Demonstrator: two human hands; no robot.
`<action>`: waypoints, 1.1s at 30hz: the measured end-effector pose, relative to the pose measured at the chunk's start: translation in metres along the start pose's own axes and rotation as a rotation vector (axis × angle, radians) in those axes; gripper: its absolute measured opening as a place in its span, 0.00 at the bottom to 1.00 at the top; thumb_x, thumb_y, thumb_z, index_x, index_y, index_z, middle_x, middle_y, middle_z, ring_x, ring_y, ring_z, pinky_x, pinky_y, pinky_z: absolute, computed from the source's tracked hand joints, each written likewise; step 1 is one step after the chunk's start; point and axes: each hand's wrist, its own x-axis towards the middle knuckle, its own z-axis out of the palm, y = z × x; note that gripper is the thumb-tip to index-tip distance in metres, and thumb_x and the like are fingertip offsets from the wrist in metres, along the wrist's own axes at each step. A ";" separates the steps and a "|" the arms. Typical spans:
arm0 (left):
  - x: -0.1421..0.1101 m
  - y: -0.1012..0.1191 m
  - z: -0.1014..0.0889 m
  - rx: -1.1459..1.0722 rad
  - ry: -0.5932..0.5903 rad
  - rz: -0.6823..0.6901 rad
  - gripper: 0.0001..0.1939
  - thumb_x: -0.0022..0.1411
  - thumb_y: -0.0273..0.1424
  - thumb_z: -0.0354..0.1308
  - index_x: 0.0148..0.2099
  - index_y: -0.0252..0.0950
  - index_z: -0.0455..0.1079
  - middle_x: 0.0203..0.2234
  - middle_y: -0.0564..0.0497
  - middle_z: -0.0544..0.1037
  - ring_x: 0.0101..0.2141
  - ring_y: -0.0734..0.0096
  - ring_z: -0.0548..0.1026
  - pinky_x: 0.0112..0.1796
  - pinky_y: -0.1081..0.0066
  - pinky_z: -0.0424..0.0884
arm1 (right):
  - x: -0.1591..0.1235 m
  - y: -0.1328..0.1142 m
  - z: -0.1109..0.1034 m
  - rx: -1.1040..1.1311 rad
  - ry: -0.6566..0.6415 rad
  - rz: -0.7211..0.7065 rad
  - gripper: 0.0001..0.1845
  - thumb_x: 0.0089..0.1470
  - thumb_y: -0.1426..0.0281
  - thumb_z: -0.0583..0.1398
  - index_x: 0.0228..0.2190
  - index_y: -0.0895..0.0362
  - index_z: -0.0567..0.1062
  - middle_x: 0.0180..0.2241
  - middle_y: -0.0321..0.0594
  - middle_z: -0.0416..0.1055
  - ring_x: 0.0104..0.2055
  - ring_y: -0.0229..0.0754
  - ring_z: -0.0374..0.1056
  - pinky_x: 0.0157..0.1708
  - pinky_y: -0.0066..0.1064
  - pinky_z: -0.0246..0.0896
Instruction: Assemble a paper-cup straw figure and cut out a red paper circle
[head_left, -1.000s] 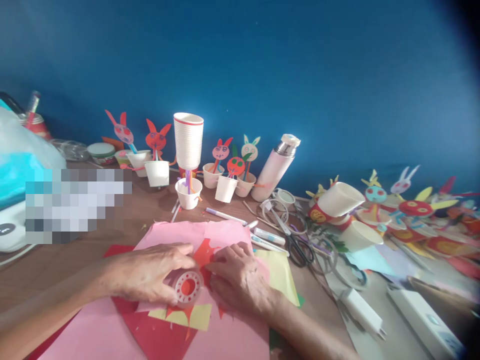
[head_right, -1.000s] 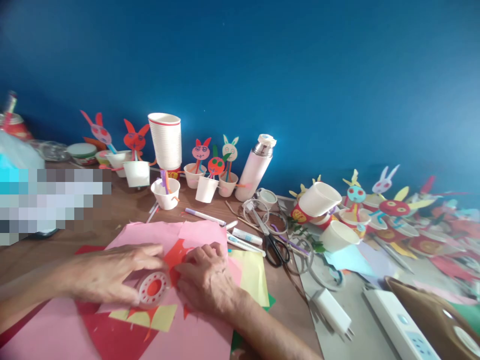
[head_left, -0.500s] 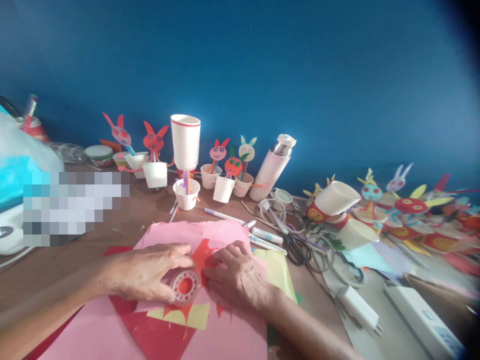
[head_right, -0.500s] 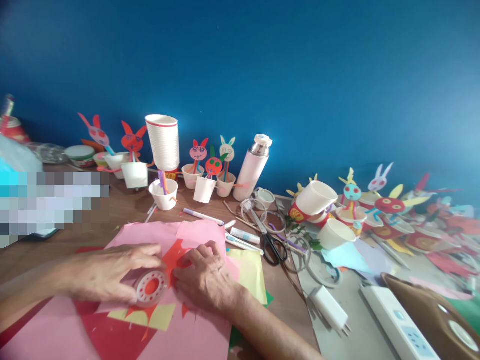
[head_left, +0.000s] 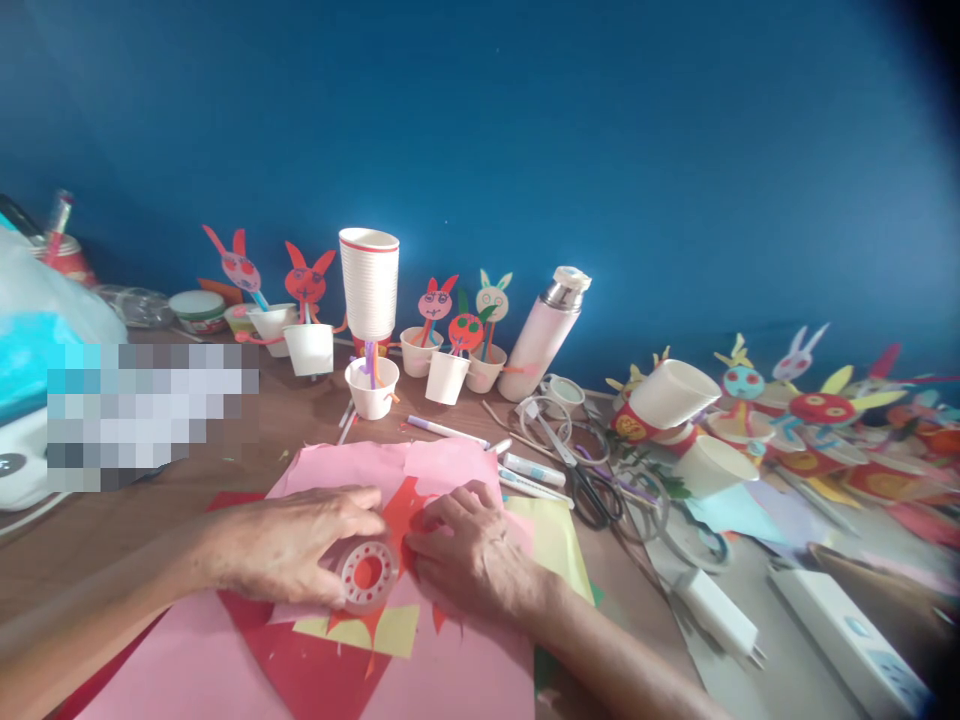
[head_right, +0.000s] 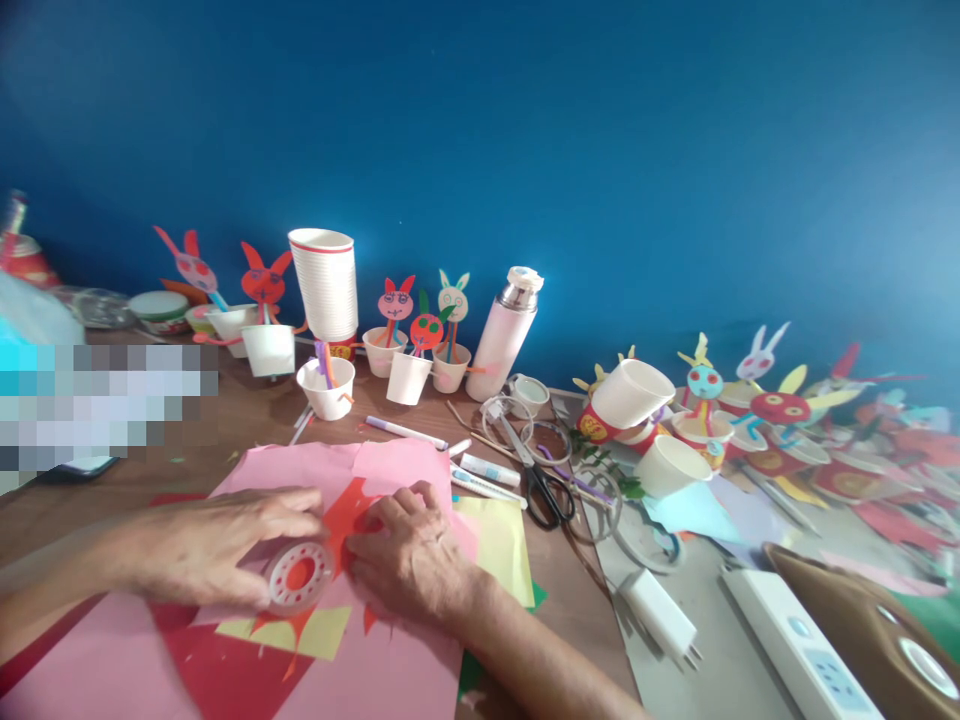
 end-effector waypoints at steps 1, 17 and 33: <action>0.000 0.001 0.000 0.000 0.002 0.001 0.20 0.52 0.35 0.57 0.48 0.41 0.70 0.45 0.46 0.72 0.44 0.56 0.72 0.37 0.71 0.66 | 0.000 0.000 0.000 0.000 -0.002 0.005 0.02 0.51 0.69 0.59 0.29 0.54 0.72 0.32 0.37 0.67 0.33 0.40 0.59 0.39 0.35 0.50; -0.001 0.003 0.000 0.011 -0.037 -0.017 0.24 0.50 0.34 0.57 0.51 0.39 0.69 0.52 0.43 0.68 0.50 0.50 0.68 0.41 0.67 0.67 | 0.000 -0.002 -0.002 0.013 -0.041 0.026 0.04 0.53 0.69 0.58 0.30 0.54 0.73 0.33 0.39 0.67 0.34 0.41 0.60 0.39 0.37 0.51; -0.002 0.009 -0.005 0.042 -0.034 -0.033 0.22 0.50 0.34 0.56 0.50 0.38 0.70 0.49 0.44 0.71 0.46 0.53 0.71 0.41 0.68 0.68 | -0.002 -0.003 0.001 0.044 -0.006 0.037 0.04 0.53 0.71 0.58 0.32 0.54 0.73 0.32 0.39 0.66 0.34 0.40 0.59 0.40 0.36 0.49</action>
